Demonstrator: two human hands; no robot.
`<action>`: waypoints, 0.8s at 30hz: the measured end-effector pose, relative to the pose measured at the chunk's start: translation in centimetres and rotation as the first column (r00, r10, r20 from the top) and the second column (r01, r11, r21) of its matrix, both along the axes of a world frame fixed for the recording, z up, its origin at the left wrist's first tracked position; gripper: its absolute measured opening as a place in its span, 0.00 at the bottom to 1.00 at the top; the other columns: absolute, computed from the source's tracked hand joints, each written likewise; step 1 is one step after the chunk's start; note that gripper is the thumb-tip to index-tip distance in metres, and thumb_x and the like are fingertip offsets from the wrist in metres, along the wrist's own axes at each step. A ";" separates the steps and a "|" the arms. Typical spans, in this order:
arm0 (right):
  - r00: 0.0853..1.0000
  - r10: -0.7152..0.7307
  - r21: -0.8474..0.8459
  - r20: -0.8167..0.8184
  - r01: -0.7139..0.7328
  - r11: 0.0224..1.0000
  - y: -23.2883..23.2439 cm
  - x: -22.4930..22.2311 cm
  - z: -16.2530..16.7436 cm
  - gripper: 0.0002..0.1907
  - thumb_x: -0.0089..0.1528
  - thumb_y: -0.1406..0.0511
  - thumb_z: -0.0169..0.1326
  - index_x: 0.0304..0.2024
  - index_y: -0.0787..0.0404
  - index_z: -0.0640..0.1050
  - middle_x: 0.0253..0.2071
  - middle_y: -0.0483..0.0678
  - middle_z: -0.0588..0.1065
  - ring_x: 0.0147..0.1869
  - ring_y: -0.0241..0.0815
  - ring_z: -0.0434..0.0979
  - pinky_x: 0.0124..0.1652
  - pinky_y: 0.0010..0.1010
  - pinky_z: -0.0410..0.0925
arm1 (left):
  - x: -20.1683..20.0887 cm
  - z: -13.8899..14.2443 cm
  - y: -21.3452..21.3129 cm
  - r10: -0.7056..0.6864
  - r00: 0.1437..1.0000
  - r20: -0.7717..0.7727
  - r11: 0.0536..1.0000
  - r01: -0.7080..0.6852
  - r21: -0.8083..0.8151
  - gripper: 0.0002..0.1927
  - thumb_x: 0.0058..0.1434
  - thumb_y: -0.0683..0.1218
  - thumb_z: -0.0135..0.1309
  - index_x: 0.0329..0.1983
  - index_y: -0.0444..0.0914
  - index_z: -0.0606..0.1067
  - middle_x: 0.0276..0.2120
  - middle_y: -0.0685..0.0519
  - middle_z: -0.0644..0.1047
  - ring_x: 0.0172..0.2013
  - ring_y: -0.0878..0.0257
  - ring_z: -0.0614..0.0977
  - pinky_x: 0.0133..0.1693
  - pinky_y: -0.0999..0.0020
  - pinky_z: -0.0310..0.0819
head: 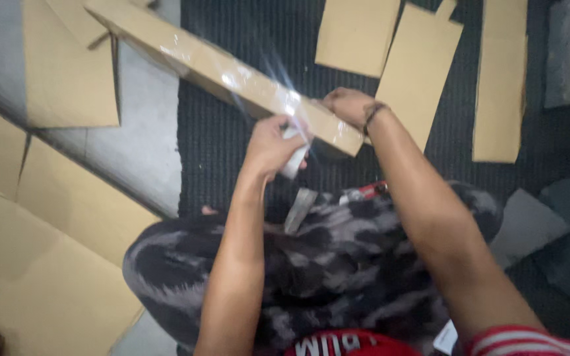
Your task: The person cuts and folds cardboard pieces using a utility knife, then secures the edges with clear packing tape to form a small rectangular box. The person repeats the process to assemble a second box.
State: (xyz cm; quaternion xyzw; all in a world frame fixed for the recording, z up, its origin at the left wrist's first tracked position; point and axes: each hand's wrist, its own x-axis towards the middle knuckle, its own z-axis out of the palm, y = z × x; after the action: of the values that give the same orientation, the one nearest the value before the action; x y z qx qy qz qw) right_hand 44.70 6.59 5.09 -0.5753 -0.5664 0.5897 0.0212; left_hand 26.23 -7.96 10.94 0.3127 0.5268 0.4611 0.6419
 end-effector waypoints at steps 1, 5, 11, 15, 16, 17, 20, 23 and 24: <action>1.000 -0.010 -0.145 0.003 0.010 0.989 0.1 -0.2 0.2 0.18 0.64 0.55 0.57 0.46 0.62 0.81 0.46 0.51 0.81 0.47 0.42 0.79 0.48 0.35 0.71 | 0.2 -0.3 -0.2 0.010 1.000 0.018 1.000 -0.010 0.006 0.10 0.57 0.39 0.62 0.40 0.29 0.77 0.26 0.48 0.79 0.20 0.64 0.80 0.19 0.68 0.78; 0.978 0.099 0.371 0.184 -0.162 0.914 -0.5 0.8 1.6 0.18 0.61 0.64 0.53 0.52 0.62 0.82 0.50 0.53 0.81 0.57 0.46 0.81 0.57 0.33 0.70 | 0.2 -1.2 -0.1 0.011 1.000 0.002 0.999 -0.012 0.032 0.12 0.56 0.38 0.63 0.42 0.30 0.77 0.26 0.48 0.79 0.20 0.64 0.80 0.19 0.69 0.78; 0.896 0.312 0.851 0.316 -0.413 0.325 -8.3 2.0 5.5 0.52 0.42 0.53 0.69 0.60 0.74 0.65 0.50 0.72 0.75 0.54 0.66 0.76 0.49 0.45 0.70 | 0.5 -1.4 -0.1 0.024 0.997 0.069 0.995 -0.031 0.097 0.15 0.56 0.38 0.63 0.45 0.29 0.75 0.29 0.48 0.80 0.21 0.64 0.81 0.20 0.68 0.78; 0.894 0.022 0.729 0.448 -0.379 0.570 -10.2 -0.1 5.8 0.27 0.56 0.54 0.66 0.49 0.62 0.73 0.41 0.61 0.80 0.44 0.62 0.81 0.41 0.53 0.72 | 0.7 -0.7 -0.5 0.048 0.999 0.017 0.997 -0.049 0.053 0.17 0.56 0.39 0.65 0.45 0.28 0.73 0.28 0.47 0.79 0.22 0.63 0.81 0.20 0.67 0.78; 0.873 0.009 0.710 0.488 -0.403 0.577 -10.2 -0.5 5.9 0.27 0.55 0.53 0.67 0.46 0.62 0.73 0.40 0.60 0.80 0.42 0.63 0.81 0.40 0.54 0.72 | 0.7 -0.5 -0.6 0.035 0.999 -0.006 0.998 -0.035 0.043 0.17 0.57 0.39 0.65 0.45 0.28 0.73 0.27 0.46 0.79 0.21 0.62 0.81 0.20 0.67 0.78; 0.853 0.002 0.684 0.522 -0.420 0.596 -10.4 -0.8 5.9 0.27 0.55 0.52 0.67 0.44 0.62 0.73 0.38 0.60 0.80 0.41 0.63 0.82 0.38 0.56 0.72 | 0.6 -0.5 -1.0 0.020 0.999 -0.036 1.000 -0.019 0.018 0.17 0.57 0.39 0.65 0.45 0.27 0.73 0.26 0.45 0.79 0.21 0.61 0.81 0.20 0.67 0.77; 0.862 0.002 0.717 0.506 -0.422 0.554 -10.2 -0.9 6.4 0.28 0.52 0.51 0.68 0.42 0.62 0.73 0.36 0.61 0.80 0.39 0.64 0.81 0.38 0.56 0.72 | 0.5 -0.8 -1.4 0.060 0.998 0.002 0.998 -0.060 -0.001 0.18 0.56 0.40 0.65 0.46 0.28 0.73 0.28 0.48 0.79 0.22 0.64 0.81 0.20 0.67 0.80; 0.851 0.006 0.693 0.524 -0.431 0.577 -9.9 -1.0 6.6 0.26 0.52 0.53 0.67 0.42 0.62 0.74 0.37 0.61 0.80 0.40 0.63 0.82 0.39 0.55 0.72 | 0.2 -2.0 -1.9 0.010 1.000 0.011 0.999 -0.011 0.035 0.19 0.58 0.41 0.63 0.50 0.30 0.73 0.26 0.48 0.79 0.21 0.64 0.80 0.21 0.69 0.78; 0.851 0.011 0.689 0.525 -0.432 0.582 -9.9 -1.1 6.6 0.25 0.52 0.53 0.67 0.42 0.62 0.74 0.37 0.61 0.80 0.40 0.63 0.82 0.39 0.55 0.72 | 0.1 -2.5 -1.9 0.002 1.000 0.000 0.999 -0.002 0.051 0.18 0.59 0.41 0.63 0.50 0.31 0.73 0.26 0.49 0.79 0.21 0.65 0.80 0.21 0.69 0.78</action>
State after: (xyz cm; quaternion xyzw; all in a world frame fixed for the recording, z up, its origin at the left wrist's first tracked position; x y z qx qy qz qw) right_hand 43.63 -3.28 11.70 -0.5519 -0.8230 0.1212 0.0581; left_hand 26.30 -9.87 8.41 0.3286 0.5153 0.4749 0.6332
